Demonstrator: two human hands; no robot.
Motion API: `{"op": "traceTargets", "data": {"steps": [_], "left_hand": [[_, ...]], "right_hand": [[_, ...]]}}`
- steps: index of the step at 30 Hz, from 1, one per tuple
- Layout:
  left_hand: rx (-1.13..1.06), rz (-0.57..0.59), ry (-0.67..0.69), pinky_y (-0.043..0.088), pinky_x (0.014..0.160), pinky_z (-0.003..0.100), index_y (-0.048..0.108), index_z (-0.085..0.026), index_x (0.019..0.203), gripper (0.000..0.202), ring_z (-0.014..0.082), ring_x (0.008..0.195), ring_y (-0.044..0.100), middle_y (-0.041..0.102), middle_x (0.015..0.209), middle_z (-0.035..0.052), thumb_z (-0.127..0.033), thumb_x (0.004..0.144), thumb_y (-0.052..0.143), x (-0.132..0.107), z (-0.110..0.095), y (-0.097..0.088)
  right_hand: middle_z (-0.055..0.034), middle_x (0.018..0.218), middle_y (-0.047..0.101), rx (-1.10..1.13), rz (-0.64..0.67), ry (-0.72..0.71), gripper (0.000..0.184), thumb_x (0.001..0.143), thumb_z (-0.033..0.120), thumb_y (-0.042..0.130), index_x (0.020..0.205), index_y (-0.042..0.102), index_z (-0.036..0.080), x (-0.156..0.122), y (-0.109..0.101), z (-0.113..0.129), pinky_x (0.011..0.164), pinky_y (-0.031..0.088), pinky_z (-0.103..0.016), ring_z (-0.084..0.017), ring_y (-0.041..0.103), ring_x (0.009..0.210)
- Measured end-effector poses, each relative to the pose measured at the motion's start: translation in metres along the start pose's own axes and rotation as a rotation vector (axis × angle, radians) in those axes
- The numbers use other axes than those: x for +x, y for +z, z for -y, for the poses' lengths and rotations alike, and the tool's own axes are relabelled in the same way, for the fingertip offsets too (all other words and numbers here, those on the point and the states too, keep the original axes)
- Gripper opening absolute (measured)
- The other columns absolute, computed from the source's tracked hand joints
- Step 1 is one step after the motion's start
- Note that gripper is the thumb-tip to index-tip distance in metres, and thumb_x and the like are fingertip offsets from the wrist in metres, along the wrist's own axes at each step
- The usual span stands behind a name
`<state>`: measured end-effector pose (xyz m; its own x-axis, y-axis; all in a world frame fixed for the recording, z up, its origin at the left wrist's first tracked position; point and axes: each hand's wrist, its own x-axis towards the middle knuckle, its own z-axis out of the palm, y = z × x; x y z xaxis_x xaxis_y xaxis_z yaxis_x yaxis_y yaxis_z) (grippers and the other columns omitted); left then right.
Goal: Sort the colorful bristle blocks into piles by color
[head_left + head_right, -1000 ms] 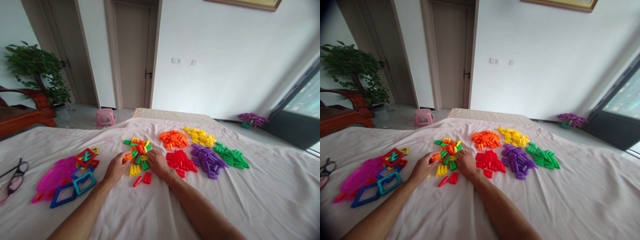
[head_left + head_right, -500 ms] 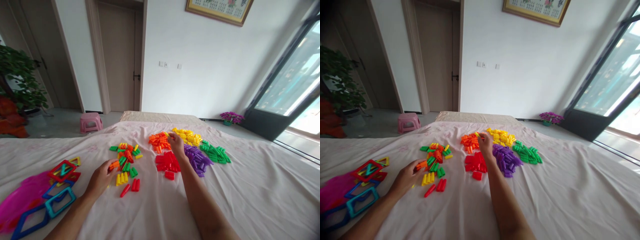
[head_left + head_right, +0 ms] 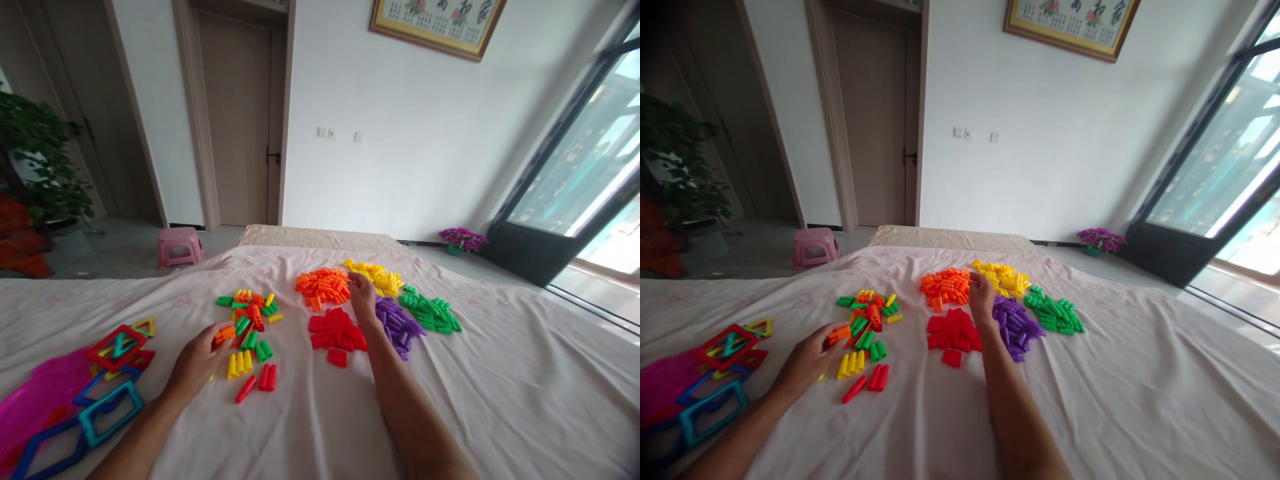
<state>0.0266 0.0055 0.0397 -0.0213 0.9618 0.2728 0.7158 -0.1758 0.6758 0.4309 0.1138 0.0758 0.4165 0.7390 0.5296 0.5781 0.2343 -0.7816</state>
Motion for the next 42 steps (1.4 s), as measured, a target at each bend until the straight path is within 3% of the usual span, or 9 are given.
{"op": "traceTargets", "data": {"steps": [3,6,10,17,21,26,31,36,42], "left_hand": [[-0.006,0.012,-0.002,0.053,0.089,0.027,0.063,-0.02,0.119,0.039,0.0195,0.103,0.069,0.073,0.116,0.0058,-0.035,0.086,0.049,-0.001,-0.001,0.0],[-0.015,0.024,0.011,0.052,0.092,0.029,0.063,-0.019,0.121,0.04,0.0197,0.107,0.068,0.072,0.119,0.0068,-0.033,0.086,0.049,-0.002,0.0,-0.001],[-0.022,0.031,0.025,0.052,0.092,0.028,0.062,-0.021,0.122,0.039,0.0192,0.107,0.068,0.071,0.12,0.0063,-0.032,0.086,0.049,-0.002,0.002,-0.001],[-0.015,0.038,0.029,0.051,0.092,0.027,0.061,-0.02,0.123,0.04,0.0186,0.109,0.068,0.07,0.124,0.0068,-0.031,0.087,0.048,-0.002,0.0,-0.002],[-0.004,0.048,0.013,0.052,0.09,0.028,0.061,-0.02,0.123,0.04,0.0196,0.108,0.068,0.071,0.121,0.0067,-0.033,0.087,0.049,-0.002,0.0,-0.001],[0.006,0.038,0.001,0.052,0.088,0.026,0.062,-0.021,0.122,0.04,0.0198,0.107,0.069,0.071,0.12,0.0061,-0.038,0.088,0.049,-0.001,0.004,0.0],[0.006,0.034,-0.001,0.052,0.087,0.027,0.061,-0.022,0.122,0.04,0.0197,0.104,0.069,0.072,0.118,0.0052,-0.04,0.088,0.049,-0.002,0.006,0.001],[0.007,0.041,-0.002,0.052,0.089,0.028,0.06,-0.022,0.122,0.04,0.0203,0.106,0.068,0.071,0.119,0.0064,-0.039,0.089,0.048,-0.002,0.004,0.002],[0.011,0.052,-0.014,0.051,0.092,0.029,0.059,-0.023,0.123,0.04,0.0203,0.107,0.068,0.071,0.119,0.0058,-0.04,0.089,0.048,-0.002,0.004,0.001]], "right_hand": [[-0.0079,0.103,0.075,-0.036,0.247,-0.187,0.034,0.081,0.016,0.048,0.102,0.074,0.018,-0.029,0.026,0.041,0.092,0.052,-0.037,-0.021,0.069,0.097],[-0.0077,0.113,0.072,-0.051,0.504,-0.377,0.036,0.086,0.011,0.048,0.113,0.071,0.02,-0.067,0.048,0.075,0.096,0.05,-0.034,-0.02,0.066,0.106],[-0.0101,0.133,0.063,-0.13,0.721,-0.564,0.045,0.088,0.01,0.053,0.131,0.061,0.02,-0.112,0.072,0.096,0.105,0.043,-0.036,-0.021,0.056,0.124],[-0.0085,0.109,0.07,-0.366,0.753,-0.608,0.021,0.096,0.019,0.052,0.104,0.071,0.022,-0.129,0.082,0.095,0.094,0.046,-0.033,-0.021,0.062,0.102],[-0.0073,0.105,0.071,-0.38,0.772,-0.578,0.021,0.095,0.02,0.054,0.105,0.072,0.023,-0.121,0.071,0.095,0.088,0.046,-0.03,-0.021,0.063,0.099],[-0.0069,0.109,0.072,-0.336,0.576,-0.367,0.026,0.094,0.024,0.052,0.114,0.069,0.025,-0.088,0.048,0.089,0.079,0.048,-0.028,-0.02,0.067,0.094],[-0.0084,0.1,0.074,-0.317,0.272,-0.159,0.026,0.088,0.022,0.052,0.102,0.074,0.02,-0.029,0.012,0.051,0.087,0.05,-0.032,-0.022,0.068,0.093],[-0.0173,0.119,0.068,-0.203,-0.125,0.079,0.053,0.08,0.026,0.052,0.131,0.06,0.011,0.011,-0.029,0.008,0.094,0.05,-0.041,-0.027,0.067,0.102],[-0.0208,0.144,0.05,0.075,-0.168,0.069,0.078,0.076,0.025,0.05,0.151,0.034,0.012,0.012,-0.026,0.007,0.094,0.052,-0.039,-0.026,0.065,0.112]]}}
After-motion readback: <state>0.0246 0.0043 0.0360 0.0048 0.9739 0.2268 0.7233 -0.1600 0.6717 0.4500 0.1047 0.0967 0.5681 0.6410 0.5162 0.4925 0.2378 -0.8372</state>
